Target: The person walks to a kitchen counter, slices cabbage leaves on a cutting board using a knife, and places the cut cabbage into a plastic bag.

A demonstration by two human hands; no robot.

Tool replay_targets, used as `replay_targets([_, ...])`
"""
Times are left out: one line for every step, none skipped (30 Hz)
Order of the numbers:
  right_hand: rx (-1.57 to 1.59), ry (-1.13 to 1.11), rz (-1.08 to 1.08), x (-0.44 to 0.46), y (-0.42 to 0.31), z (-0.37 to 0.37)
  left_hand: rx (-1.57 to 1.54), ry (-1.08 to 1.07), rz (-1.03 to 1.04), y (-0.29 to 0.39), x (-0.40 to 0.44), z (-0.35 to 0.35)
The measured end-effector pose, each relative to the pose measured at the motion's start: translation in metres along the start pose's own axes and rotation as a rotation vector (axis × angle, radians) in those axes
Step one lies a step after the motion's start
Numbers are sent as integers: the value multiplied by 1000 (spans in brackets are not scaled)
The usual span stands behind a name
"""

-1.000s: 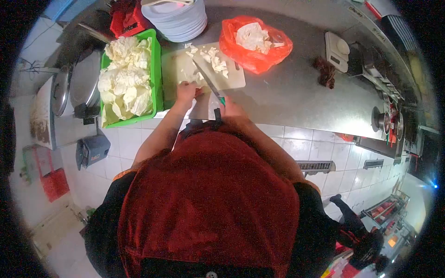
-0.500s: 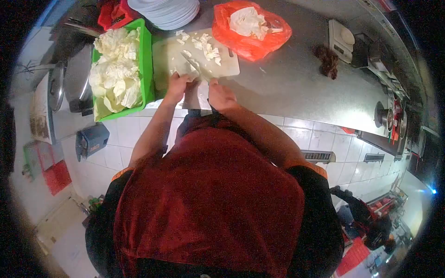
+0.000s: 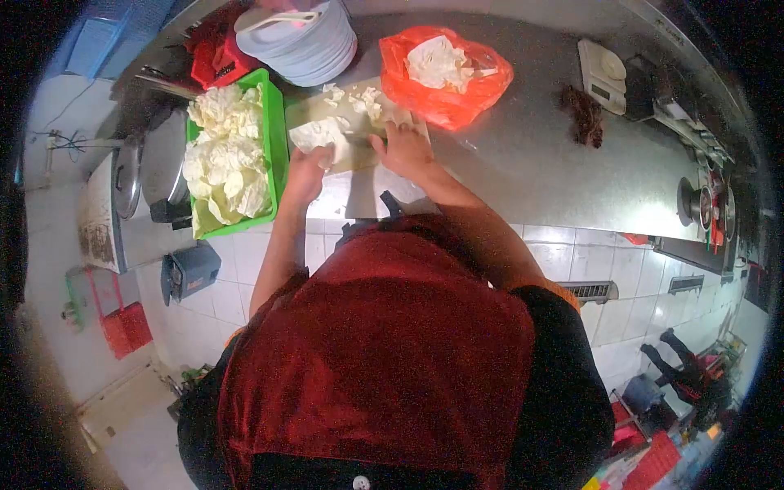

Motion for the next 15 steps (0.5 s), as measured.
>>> replay_targets([-2,4,-7,4,2,-4,86,-15,96,7,1,10])
replay_targets([330,82,-18,11,-5,-22,139,12,112,9,-1,21])
replay_targets([663,156,-27,14,-13,-36,210,27,133,9,-2,30])
replay_targets([663,158,-31,17,-18,-44,283,39,155,9,-1,39])
replay_targets([815,70,85,15,-17,-36,286,37,157,12,-6,52])
replay_targets([963,-16,204,11,-17,-25,292,146,129,19,-17,59])
replay_targets([679,201,-56,17,-24,-54,297,252,105,27,-25,63])
replay_targets([672,210,-55,16,-25,-59,301,243,110,33,-30,75])
replay_targets([594,238,-34,13,-25,-66,265,321,94,36,-36,75])
replay_targets([518,266,-12,9,-25,-71,230,401,78,37,-39,71])
replay_targets([552,304,-14,6,-26,-74,237,396,79,36,-34,69])
replay_targets([553,311,-5,2,-27,-73,203,343,-12,24,-25,67])
replay_targets([679,373,51,-3,-22,-73,193,311,-58,17,-20,68])
replay_targets([804,437,107,-7,-15,-70,185,280,-104,13,-16,71])
replay_targets([803,449,118,-9,-12,-65,211,264,-138,10,-16,74])
Point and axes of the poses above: each hand's wrist, its own x-axis towards the middle knuckle, its own z-axis out of the palm, y = z × x, the point moved 10 cm from there along x, towards the middle knuckle, and after that the axes turned 15 degrees about -z, right-handed, at the moved point
